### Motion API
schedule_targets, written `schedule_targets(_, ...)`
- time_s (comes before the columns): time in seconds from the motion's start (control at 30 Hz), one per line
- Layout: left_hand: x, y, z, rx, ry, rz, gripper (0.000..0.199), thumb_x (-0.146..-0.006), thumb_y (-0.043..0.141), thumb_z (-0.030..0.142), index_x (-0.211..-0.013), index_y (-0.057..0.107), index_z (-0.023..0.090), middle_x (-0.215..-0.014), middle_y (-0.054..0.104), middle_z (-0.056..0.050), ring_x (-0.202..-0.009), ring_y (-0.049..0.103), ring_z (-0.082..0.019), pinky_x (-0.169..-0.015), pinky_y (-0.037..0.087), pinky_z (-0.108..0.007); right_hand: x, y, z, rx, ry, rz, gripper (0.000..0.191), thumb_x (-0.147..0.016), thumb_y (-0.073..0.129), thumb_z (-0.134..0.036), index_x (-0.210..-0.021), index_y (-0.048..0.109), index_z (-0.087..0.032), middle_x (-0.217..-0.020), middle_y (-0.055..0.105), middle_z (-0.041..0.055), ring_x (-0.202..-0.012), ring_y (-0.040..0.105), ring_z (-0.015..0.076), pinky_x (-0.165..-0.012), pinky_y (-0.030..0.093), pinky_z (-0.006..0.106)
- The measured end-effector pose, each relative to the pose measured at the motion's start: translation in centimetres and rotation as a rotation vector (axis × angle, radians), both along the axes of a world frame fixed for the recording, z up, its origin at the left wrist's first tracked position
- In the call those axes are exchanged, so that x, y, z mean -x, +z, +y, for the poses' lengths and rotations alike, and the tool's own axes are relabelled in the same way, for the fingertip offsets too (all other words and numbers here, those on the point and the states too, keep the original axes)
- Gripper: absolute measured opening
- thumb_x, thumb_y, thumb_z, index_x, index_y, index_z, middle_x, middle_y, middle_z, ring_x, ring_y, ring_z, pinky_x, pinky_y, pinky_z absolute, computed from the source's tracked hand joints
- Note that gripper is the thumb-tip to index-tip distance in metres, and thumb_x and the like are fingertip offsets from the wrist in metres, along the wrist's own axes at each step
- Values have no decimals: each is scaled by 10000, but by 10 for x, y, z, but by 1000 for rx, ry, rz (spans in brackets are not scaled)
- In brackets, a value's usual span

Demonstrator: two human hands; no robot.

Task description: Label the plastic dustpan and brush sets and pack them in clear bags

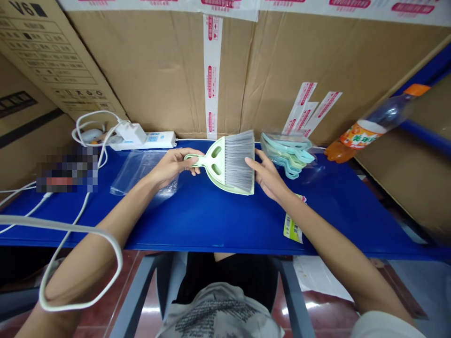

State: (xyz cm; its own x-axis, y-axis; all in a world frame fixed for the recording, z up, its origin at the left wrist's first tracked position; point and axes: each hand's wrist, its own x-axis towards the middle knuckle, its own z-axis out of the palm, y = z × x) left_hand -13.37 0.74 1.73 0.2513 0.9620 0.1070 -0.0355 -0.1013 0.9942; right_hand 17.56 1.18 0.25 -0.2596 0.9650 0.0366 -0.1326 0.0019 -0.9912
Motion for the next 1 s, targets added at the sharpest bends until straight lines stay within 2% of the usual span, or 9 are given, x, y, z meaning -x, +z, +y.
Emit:
schedule_targets(0.07,-3,0,-2,9,-14,-4,380,-768,962,367,-1045,837,138,-820,783,-87,-670,714,-178,-628,574,-290,1,4,-4,22,33,12,582,-831,887,-582,-1276,636,-303,-1175,817,49,-1117,781,296,-939,662,479)
schedule_targets(0.13,-7,0,-4,30,-7,-16,376,-770,964,368,-1040,838,137,-830,781,-84,-686,717,-178,-630,571,-285,2,4,-5,-14,5,9,580,-805,920,-560,-1245,663,-285,-1162,828,49,-1103,785,284,-974,652,469)
schedule_targets(0.37,-18,-3,-8,70,40,-26,444,-726,1006,409,-1025,834,130,-784,761,-64,-658,697,-164,-579,531,-254,7,-9,-4,-133,-124,-5,598,-767,952,-530,-1216,671,-252,-1270,814,85,-1116,788,292,-1067,622,511)
schedule_targets(0.5,-21,-7,-9,47,89,6,482,-678,1040,403,-1023,838,135,-728,749,-51,-622,664,-150,-568,514,-252,8,-7,-6,-191,-143,-46,554,-809,915,-561,-1207,667,-266,-1256,814,80,-1140,785,311,-1050,637,523)
schedule_targets(0.67,-23,-11,-10,66,83,-10,519,-636,1053,440,-991,853,118,-738,768,-75,-620,677,-165,-576,527,-270,8,-6,-6,-245,-170,-85,497,-846,884,-565,-1190,672,-275,-1227,810,77,-1130,781,314,-1034,642,535)
schedule_targets(1.0,-24,-5,-11,78,122,3,531,-527,1094,389,-902,842,110,-705,763,-75,-570,682,-167,-521,554,-261,8,-6,-5,-287,-178,-114,483,-852,872,-595,-1161,683,-276,-1186,811,64,-1112,769,306,-1041,625,518)
